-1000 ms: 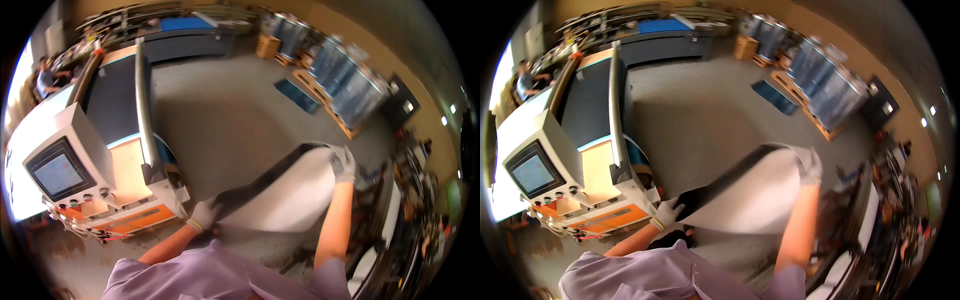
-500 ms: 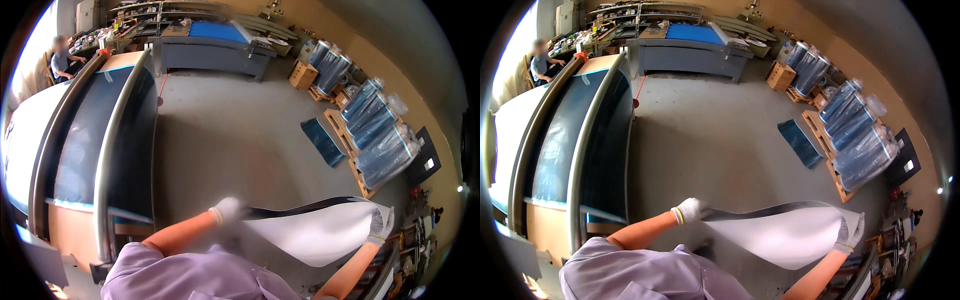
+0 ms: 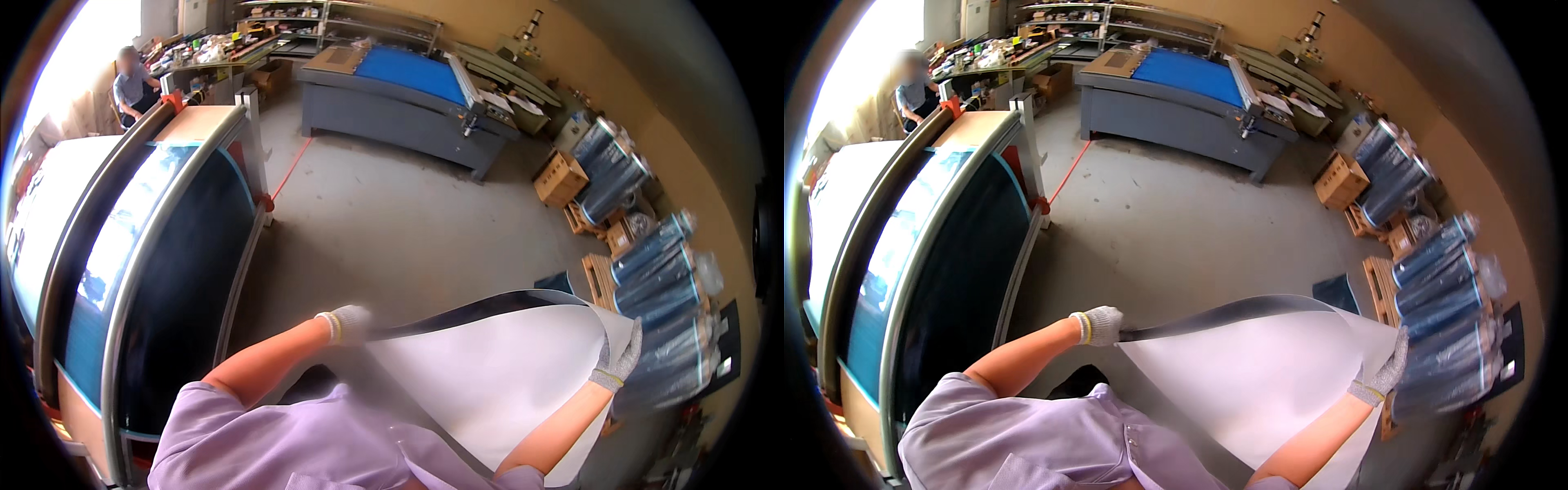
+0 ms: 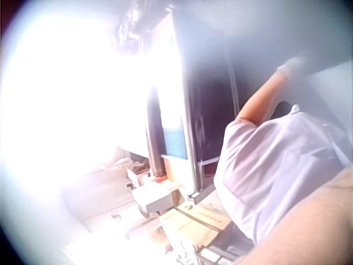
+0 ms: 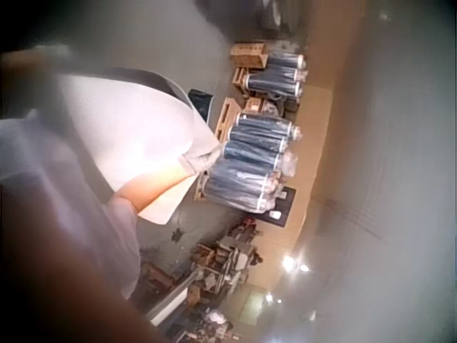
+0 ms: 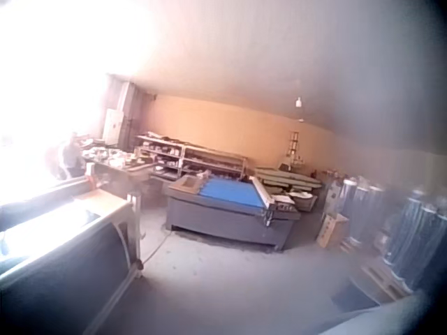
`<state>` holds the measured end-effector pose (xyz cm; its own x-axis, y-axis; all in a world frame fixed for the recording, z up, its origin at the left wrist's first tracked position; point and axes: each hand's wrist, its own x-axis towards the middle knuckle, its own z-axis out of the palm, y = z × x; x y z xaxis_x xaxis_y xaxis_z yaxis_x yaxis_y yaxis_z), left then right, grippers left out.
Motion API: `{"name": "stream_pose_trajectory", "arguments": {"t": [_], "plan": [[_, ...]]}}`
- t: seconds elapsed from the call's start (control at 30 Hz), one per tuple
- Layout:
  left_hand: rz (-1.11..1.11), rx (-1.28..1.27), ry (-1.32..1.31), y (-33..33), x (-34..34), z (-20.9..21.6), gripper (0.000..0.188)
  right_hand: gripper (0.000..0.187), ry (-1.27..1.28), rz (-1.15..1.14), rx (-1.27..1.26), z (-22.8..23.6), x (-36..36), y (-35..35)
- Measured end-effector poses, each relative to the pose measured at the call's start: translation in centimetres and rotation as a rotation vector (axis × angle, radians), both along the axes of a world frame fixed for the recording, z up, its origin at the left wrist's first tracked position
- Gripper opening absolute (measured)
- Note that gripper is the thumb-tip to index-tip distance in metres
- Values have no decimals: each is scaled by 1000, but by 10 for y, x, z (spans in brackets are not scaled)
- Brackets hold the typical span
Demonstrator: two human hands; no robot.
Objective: The person places a large solar panel onto a cutting machine and operates the control panel to cut the panel. They then remove the cut section, mark the remaining panel with a marker, and place the piece on a nearby table.
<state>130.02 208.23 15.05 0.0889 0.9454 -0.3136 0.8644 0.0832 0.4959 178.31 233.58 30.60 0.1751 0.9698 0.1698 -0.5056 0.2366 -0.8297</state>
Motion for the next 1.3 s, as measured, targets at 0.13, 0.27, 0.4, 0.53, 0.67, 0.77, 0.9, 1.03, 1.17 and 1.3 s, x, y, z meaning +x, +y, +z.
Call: {"name": "stream_pose_trajectory", "arguments": {"t": [0.13, 0.27, 0.4, 0.53, 0.67, 0.77, 0.9, 1.03, 1.17, 1.3], "plan": [[-5, -47, -58, 117, -78, -33, 25, 45, -335, -111, 245, 16, -122, 113], [-50, 31, -114, 253, -166, -64, 29, 46, -379, -147, 379, 49, -252, 237], [-53, 75, -230, 393, -233, -25, 25, 45, -495, -221, 498, 98, -346, 364], [-60, 75, -282, 509, -312, -23, 27, 44, -498, -187, 521, 135, -444, 497], [22, 109, -300, 622, -393, 3, 25, 40, -438, -62, 551, 143, -569, 631], [63, 143, -363, 707, -461, 20, 21, 37, -358, 117, 513, 155, -665, 733], [178, 319, -467, 824, -564, -35, 22, 24, -308, 85, 645, 173, -833, 853], [229, 446, -496, 917, -655, -27, 19, 33, -527, 120, 844, 185, -960, 978], [335, 410, -585, 997, -753, -47, 21, 36, -554, 253, 775, 188, -1098, 1047], [363, 285, -594, 1087, -860, -74, 22, 34, -606, 174, 1052, 167, -1235, 1127]]}}
